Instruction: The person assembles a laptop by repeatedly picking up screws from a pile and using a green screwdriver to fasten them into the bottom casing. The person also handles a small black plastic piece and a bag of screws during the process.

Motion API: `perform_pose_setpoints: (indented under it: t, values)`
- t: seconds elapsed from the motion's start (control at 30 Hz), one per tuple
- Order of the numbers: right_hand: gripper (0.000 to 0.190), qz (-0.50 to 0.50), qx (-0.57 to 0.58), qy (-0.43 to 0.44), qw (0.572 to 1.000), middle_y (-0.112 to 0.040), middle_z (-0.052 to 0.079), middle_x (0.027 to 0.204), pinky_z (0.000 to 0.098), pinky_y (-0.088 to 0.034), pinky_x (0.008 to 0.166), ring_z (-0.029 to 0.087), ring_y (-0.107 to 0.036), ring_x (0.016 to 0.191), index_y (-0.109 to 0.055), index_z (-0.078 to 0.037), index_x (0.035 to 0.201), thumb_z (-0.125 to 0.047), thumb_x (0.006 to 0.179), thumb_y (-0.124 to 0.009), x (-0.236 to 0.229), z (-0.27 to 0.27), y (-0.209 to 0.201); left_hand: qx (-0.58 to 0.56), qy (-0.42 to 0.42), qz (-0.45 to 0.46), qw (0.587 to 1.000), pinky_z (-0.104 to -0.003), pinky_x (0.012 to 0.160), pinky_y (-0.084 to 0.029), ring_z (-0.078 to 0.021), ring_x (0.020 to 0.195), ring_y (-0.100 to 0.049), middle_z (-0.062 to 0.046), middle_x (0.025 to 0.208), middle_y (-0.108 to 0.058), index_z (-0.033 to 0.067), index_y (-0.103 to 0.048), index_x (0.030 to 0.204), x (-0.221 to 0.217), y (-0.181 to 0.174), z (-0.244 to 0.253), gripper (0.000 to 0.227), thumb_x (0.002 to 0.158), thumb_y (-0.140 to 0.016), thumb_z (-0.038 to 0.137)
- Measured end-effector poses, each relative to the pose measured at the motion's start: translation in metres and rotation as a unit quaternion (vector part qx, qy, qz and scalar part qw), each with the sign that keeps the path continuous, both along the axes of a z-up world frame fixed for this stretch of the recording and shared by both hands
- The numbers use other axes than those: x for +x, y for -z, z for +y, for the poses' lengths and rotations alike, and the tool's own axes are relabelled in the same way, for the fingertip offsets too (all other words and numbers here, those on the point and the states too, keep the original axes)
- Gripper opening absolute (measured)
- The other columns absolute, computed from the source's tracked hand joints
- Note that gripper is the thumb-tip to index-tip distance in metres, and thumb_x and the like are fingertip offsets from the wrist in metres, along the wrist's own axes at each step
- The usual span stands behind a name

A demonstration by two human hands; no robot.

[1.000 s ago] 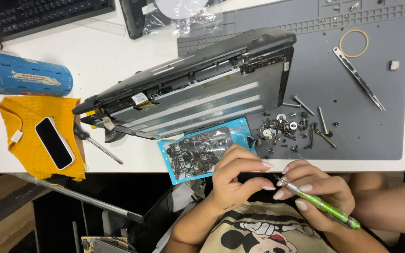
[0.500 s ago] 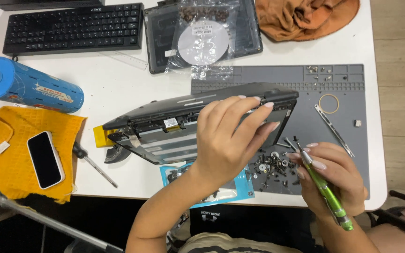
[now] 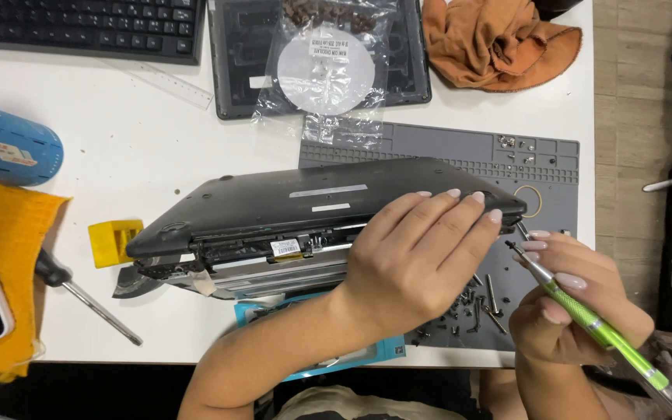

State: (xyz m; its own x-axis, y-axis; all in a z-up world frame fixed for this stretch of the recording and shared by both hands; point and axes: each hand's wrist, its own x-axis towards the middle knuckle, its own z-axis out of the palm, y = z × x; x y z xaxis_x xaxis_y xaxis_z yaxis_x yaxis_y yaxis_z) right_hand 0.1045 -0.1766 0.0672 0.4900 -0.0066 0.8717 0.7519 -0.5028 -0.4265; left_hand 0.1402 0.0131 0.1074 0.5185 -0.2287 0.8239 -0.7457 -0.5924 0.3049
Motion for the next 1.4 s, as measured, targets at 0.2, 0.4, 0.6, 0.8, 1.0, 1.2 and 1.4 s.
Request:
perform_pose_setpoints:
  t: [0.2,0.4,0.6,0.8,1.0,1.2,1.4]
  values:
    - [0.036,0.145,-0.134,-0.072,0.978,-0.065,0.035,0.104,0.0666,-0.064,0.108,0.049,-0.073,0.105,-0.040,-0.001,0.120,-0.036,0.110,-0.045,-0.014,-0.054,-0.006,-0.023,-0.007,0.007,1.000,-0.035,0.090,-0.061,-0.0245,0.100,-0.077,-0.011,0.111,-0.079,0.0069,-0.079,0.107,0.000,0.006,0.001,0.015,0.110,-0.064,0.008]
    - [0.039,0.366,-0.250,-0.007,0.896,-0.062,0.043,0.124,0.0632,-0.053,0.127,0.054,-0.062,0.132,-0.054,0.027,0.110,-0.002,0.112,-0.028,-0.031,-0.046,-0.057,-0.051,-0.007,0.024,0.998,-0.034,0.089,-0.060,-0.0243,0.097,-0.079,-0.011,0.107,-0.079,0.0067,-0.076,0.102,0.002,0.007,0.000,0.017,0.112,-0.062,0.006]
    - [0.042,0.111,-0.090,0.146,0.979,-0.049,0.039,0.098,0.0645,-0.060,0.108,0.052,-0.060,0.099,-0.032,0.010,0.113,-0.029,0.128,-0.034,-0.015,0.039,-0.018,-0.073,-0.008,0.033,0.997,-0.033,0.087,-0.061,-0.0229,0.094,-0.076,-0.012,0.104,-0.077,0.0023,-0.077,0.097,0.002,0.008,-0.001,0.022,0.113,-0.063,0.001]
    - [0.040,0.128,-0.220,-0.033,0.967,-0.053,0.038,0.109,0.0747,-0.057,0.112,0.056,-0.060,0.112,-0.034,0.009,0.118,-0.030,0.115,-0.041,-0.025,-0.060,-0.004,-0.082,-0.013,0.011,0.997,-0.033,0.084,-0.060,-0.0240,0.095,-0.074,-0.014,0.104,-0.074,0.0024,-0.078,0.095,0.003,0.015,-0.003,0.023,0.112,-0.063,0.000]
    - [0.063,0.172,-0.228,0.100,0.953,-0.060,0.040,0.110,0.0663,-0.055,0.115,0.055,-0.064,0.110,-0.052,0.024,0.108,-0.033,0.125,-0.031,-0.036,-0.040,-0.006,-0.074,-0.024,-0.001,0.997,-0.033,0.084,-0.060,-0.0243,0.096,-0.072,-0.014,0.105,-0.070,0.0008,-0.078,0.096,0.003,0.018,-0.003,0.023,0.113,-0.062,-0.001]
    - [0.066,0.099,-0.143,0.145,0.974,-0.052,0.034,0.099,0.0613,-0.055,0.107,0.048,-0.057,0.098,-0.037,0.013,0.104,-0.048,0.126,-0.028,-0.017,0.001,0.003,-0.080,-0.028,0.003,0.996,-0.032,0.083,-0.058,-0.0243,0.096,-0.072,-0.013,0.103,-0.069,-0.0011,-0.080,0.096,0.002,0.019,-0.003,0.025,0.112,-0.061,-0.004]
    - [0.078,0.114,-0.155,0.185,0.964,-0.054,0.036,0.094,0.0571,-0.054,0.103,0.046,-0.058,0.093,-0.044,0.019,0.095,-0.049,0.126,-0.023,-0.020,0.006,0.002,-0.081,-0.029,0.003,0.996,-0.033,0.082,-0.057,-0.0247,0.093,-0.068,-0.014,0.103,-0.069,-0.0012,-0.079,0.095,0.001,0.021,-0.005,0.023,0.111,-0.063,-0.005]
